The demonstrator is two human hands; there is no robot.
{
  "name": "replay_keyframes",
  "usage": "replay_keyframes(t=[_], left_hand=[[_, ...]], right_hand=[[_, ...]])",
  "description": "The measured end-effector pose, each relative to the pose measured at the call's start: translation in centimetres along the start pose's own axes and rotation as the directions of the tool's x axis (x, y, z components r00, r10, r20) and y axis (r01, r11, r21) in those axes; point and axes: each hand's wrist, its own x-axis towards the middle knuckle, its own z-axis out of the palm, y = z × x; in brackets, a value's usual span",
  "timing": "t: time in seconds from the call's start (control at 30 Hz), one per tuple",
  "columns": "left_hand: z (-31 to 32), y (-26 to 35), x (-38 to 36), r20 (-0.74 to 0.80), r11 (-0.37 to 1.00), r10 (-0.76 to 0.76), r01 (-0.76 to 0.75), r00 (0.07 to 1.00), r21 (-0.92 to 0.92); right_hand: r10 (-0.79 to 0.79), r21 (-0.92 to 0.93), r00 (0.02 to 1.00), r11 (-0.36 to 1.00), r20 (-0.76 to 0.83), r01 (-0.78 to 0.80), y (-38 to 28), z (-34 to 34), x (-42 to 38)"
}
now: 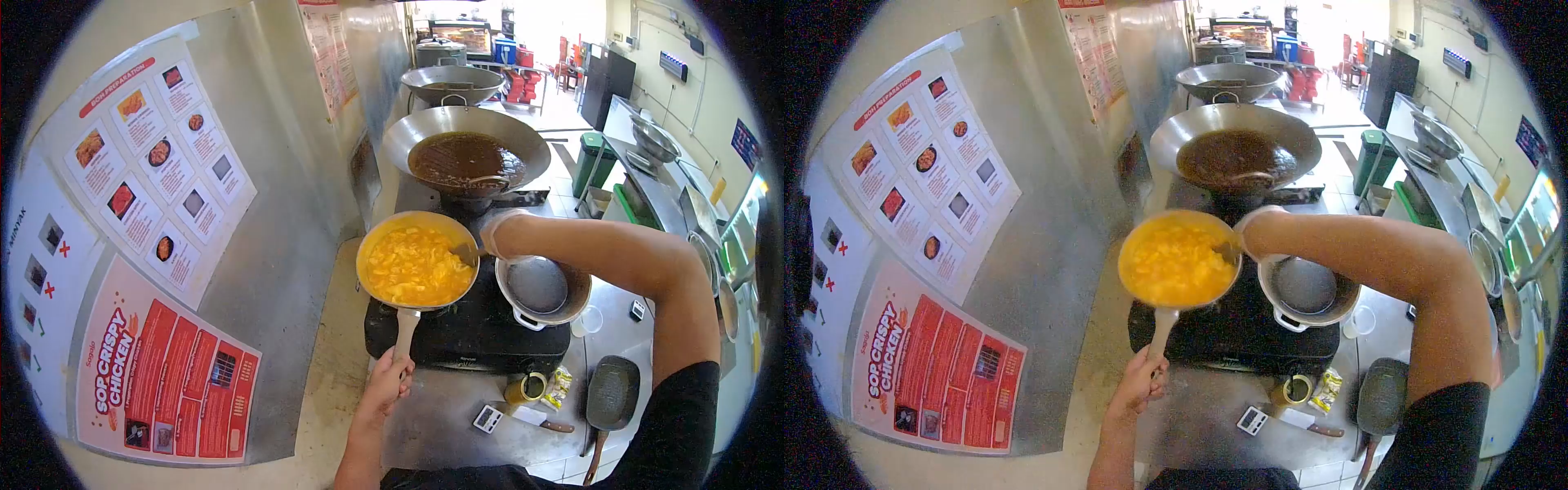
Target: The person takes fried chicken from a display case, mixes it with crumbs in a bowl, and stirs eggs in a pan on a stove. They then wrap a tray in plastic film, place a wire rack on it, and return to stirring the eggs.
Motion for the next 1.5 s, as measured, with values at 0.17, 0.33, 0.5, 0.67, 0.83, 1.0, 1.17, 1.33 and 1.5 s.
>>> replay_keyframes(t=[0.17, 0.33, 0.5, 0.67, 0.83, 1.0, 1.17, 1.33, 1.5], left_hand=[[-0.7, -0.3, 0.4, 0.031, 1.0, -0.01, 0.01, 0.999, 0.023], [0.1, 0.2, 0.1, -0.005, 0.992, -0.011, 0.012, 1.0, 0.128], [0.1, -0.9, 1.0, -0.043, 0.985, 0.029, -0.021, 0.999, 0.169], [0.5, -0.3, 0.5, -0.032, 0.993, 0.029, -0.025, 0.999, 0.118], [0.1, -0.2, 0.3, 0.001, 0.995, 0.02, -0.02, 1.0, 0.096], [0.1, -0.5, 0.6, -0.003, 0.996, 0.017, -0.017, 1.0, 0.083], [0.4, -0.2, 0.2, -0.012, 0.995, 0.037, -0.036, 0.999, 0.092], [0.4, -0.6, 0.5, -0.03, 0.996, 0.052, -0.05, 0.998, 0.068], [0.1, -1.1, 0.9, -0.058, 0.999, 0.04, -0.038, 0.998, 0.023]], right_hand=[[-0.41, 0.182, 0.88, 0.872, -0.239, 0.455, -0.1, 4.8, 4.5], [-0.519, -0.263, 0.842, 0.842, -0.151, 0.472, -5.8, 0.3, 5.0], [-0.344, -0.161, 0.913, 0.936, -0.22, 0.314, -6.8, 1.4, 12.1], [0.342, 0.461, 0.895, 0.868, -0.286, -0.185, -7.9, -1.1, 7.8], [0.205, 0.02, 0.908, 0.977, -0.364, -0.213, -5.8, -4.0, 5.9], [0.047, -0.179, 0.841, 0.969, -0.539, -0.169, -3.7, -4.8, 4.3], [0.035, -0.18, 0.817, 0.969, -0.576, -0.169, -2.0, -5.7, 4.3], [0.171, -0.102, 0.853, 0.962, -0.493, -0.251, -2.1, -3.6, 7.1], [0.23, -0.173, 0.957, 0.95, -0.178, -0.26, -3.7, -1.1, 7.9]])
